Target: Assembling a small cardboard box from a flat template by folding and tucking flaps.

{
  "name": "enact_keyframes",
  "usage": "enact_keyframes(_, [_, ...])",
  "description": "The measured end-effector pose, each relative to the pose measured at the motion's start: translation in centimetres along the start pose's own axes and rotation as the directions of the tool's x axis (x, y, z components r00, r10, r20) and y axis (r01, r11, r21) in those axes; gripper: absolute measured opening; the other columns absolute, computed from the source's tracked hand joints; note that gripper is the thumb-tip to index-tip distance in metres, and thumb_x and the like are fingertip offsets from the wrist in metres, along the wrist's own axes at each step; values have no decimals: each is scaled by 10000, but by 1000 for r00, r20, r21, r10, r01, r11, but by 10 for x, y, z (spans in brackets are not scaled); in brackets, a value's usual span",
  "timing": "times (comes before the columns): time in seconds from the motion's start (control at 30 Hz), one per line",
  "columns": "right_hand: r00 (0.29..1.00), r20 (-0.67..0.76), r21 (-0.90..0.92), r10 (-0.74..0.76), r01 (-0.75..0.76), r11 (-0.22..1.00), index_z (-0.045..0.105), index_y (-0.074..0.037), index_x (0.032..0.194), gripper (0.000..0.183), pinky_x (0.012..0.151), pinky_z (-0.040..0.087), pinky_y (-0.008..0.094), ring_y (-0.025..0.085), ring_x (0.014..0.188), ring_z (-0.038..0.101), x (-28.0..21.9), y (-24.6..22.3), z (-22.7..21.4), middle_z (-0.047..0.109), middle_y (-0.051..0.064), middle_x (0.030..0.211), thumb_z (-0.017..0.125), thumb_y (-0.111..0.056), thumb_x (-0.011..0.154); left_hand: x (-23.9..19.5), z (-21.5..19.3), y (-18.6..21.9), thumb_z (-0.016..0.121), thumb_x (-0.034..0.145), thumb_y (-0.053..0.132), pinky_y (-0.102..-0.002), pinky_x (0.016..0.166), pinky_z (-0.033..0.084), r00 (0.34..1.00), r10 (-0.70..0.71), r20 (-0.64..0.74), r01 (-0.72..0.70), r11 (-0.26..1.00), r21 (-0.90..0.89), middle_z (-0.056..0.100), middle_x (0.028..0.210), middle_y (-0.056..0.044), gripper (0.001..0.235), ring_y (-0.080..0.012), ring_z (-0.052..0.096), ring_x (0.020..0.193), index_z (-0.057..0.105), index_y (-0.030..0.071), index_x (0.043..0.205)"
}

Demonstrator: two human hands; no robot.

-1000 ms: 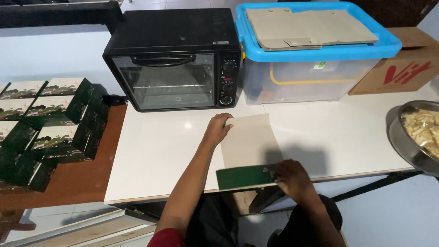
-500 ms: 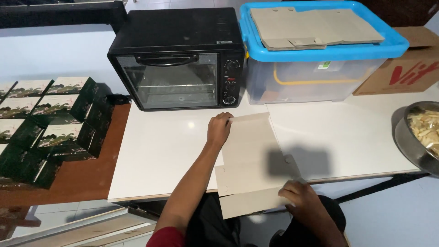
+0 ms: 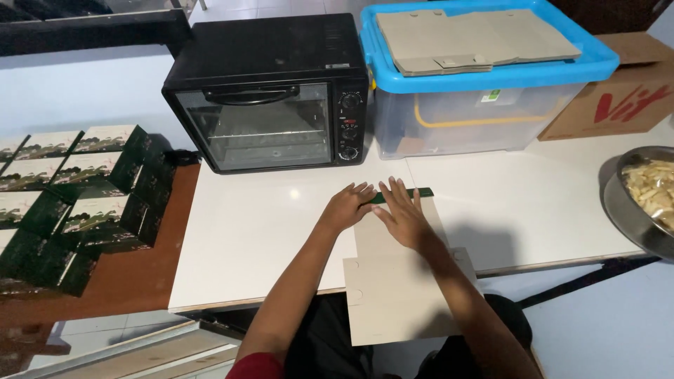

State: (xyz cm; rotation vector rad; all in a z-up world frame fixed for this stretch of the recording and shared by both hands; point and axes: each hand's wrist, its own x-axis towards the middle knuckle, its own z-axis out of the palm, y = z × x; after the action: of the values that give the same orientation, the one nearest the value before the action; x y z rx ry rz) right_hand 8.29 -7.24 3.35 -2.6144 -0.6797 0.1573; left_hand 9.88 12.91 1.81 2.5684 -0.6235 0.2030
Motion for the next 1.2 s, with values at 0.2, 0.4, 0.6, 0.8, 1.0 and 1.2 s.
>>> enact_keyframes(0.2, [995, 77, -225, 65, -46, 973, 150, -187, 1668, 723, 1279, 14, 591, 270, 1602, 116, 19, 22, 33, 130, 120, 1735, 184, -621, 1090, 6, 8, -10, 551, 1073, 301, -490, 1277, 285, 997, -67, 43, 68, 998, -11, 622, 1447, -96, 349, -280, 516, 1427, 683, 127, 1346])
enact_keyframes(0.4, [975, -128, -315, 181, -213, 925, 197, -198, 1659, 699, 1274, 92, 599, 235, 1567, 246, 11, 86, 43, 227, 70, 1719, 260, -610, 1098, 16, 34, -23, 636, 1028, 277, -497, 1231, 365, 997, -65, -45, 66, 997, 35, 669, 1394, -46, 287, -262, 566, 1382, 729, 205, 1290])
enact_keyframes(0.6, [872, -489, -444, -30, -219, 869, 536, -129, 1511, 612, 1203, 292, 647, 283, 1457, 488, 10, 86, 51, 557, 116, 1542, 459, -560, 1083, 23, 60, -34, 703, 979, 262, -429, 1101, 500, 983, -87, -163, 116, 977, 179, 741, 1260, -16, 267, -237, 651, 1254, 737, 205, 1238])
enact_keyframes(0.8, [910, -414, -191, 24, -113, 975, 705, -232, 1233, 323, 1215, 347, 462, 146, 1268, 623, 62, 132, 64, 711, -58, 1243, 597, -465, 1038, 11, 30, -14, 736, 948, 266, -414, 1002, 495, 989, -94, -113, 91, 995, -34, 678, 1026, -16, 193, -251, 634, 1092, 711, 167, 1111])
enact_keyframes(1.0, [998, -27, -47, 51, -52, 998, 633, -264, 1258, 294, 1144, 323, 462, 194, 1251, 492, 61, 99, 13, 546, -44, 1178, 689, -363, 988, 7, 19, -15, 725, 957, 271, -401, 1051, 382, 996, -90, 17, 91, 955, -283, 638, 1015, 11, 248, -232, 578, 1103, 620, 245, 1180])
enact_keyframes(1.2, [976, 210, -122, 64, -39, 992, 537, -220, 1168, 294, 1045, 293, 428, 209, 1149, 464, 57, 82, -10, 509, -15, 1080, 683, -401, 988, 6, 16, -16, 769, 926, 240, -431, 1087, 374, 998, -66, -4, 59, 918, -392, 616, 1117, -27, 279, -269, 577, 1165, 656, 223, 1181])
